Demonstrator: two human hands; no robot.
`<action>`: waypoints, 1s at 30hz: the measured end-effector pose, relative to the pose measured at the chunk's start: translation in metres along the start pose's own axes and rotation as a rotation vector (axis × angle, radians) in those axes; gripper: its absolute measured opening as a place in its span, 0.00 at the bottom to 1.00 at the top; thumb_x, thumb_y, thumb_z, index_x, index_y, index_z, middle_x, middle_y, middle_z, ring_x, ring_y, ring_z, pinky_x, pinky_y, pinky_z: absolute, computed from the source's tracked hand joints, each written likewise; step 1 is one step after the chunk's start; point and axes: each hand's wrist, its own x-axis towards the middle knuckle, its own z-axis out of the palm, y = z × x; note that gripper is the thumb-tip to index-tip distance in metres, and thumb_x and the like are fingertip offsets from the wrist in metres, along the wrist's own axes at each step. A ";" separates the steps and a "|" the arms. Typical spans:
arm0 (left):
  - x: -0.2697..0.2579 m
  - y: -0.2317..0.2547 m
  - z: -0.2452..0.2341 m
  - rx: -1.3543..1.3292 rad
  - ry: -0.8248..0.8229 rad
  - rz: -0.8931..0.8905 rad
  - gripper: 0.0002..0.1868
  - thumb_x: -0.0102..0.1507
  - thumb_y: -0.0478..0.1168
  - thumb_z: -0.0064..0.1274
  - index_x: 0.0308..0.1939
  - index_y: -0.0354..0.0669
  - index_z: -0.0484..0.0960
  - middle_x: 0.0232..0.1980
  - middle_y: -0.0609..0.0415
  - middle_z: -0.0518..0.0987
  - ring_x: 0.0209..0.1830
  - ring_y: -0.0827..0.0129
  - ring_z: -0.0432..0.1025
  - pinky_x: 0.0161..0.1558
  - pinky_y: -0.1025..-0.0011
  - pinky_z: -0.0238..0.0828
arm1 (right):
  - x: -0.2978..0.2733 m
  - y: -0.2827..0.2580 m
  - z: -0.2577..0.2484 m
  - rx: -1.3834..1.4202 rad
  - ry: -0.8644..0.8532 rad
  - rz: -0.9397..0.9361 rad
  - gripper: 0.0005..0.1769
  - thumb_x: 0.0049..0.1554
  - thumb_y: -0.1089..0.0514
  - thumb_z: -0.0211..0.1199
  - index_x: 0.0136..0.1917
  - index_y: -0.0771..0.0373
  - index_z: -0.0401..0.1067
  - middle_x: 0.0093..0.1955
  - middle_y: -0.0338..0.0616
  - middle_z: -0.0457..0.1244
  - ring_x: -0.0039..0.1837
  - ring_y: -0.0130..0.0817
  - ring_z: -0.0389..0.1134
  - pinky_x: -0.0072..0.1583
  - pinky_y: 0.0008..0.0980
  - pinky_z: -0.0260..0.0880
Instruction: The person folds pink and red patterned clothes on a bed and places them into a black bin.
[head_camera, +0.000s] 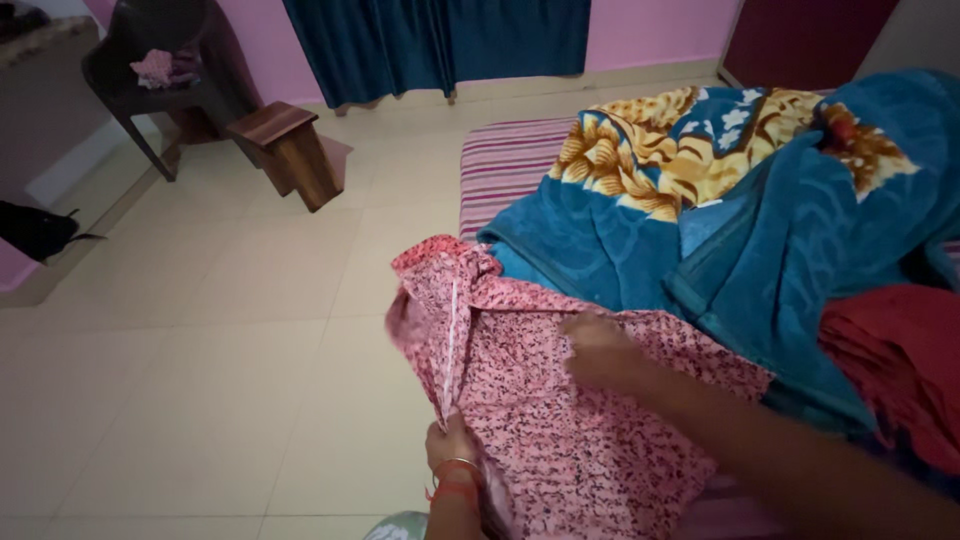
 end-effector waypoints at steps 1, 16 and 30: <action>-0.002 0.000 -0.002 -0.010 -0.032 -0.108 0.30 0.59 0.54 0.54 0.48 0.25 0.82 0.38 0.33 0.85 0.37 0.44 0.80 0.45 0.50 0.77 | -0.010 -0.004 -0.016 -0.239 0.145 -0.069 0.34 0.48 0.70 0.63 0.69 0.61 0.66 0.66 0.55 0.62 0.67 0.46 0.65 0.69 0.41 0.65; 0.003 0.008 0.001 0.274 -0.116 0.102 0.37 0.46 0.55 0.64 0.55 0.37 0.84 0.53 0.40 0.87 0.56 0.50 0.80 0.60 0.61 0.74 | 0.124 0.177 0.043 -0.228 0.318 -0.122 0.16 0.57 0.45 0.60 0.50 0.57 0.76 0.42 0.53 0.70 0.45 0.50 0.72 0.49 0.49 0.72; 0.053 0.030 -0.046 0.410 -0.492 0.120 0.27 0.53 0.51 0.67 0.42 0.27 0.85 0.39 0.42 0.86 0.42 0.56 0.80 0.45 0.60 0.77 | 0.118 0.166 0.016 -0.117 -0.286 -0.058 0.20 0.54 0.36 0.67 0.51 0.49 0.84 0.40 0.38 0.69 0.46 0.35 0.70 0.52 0.39 0.72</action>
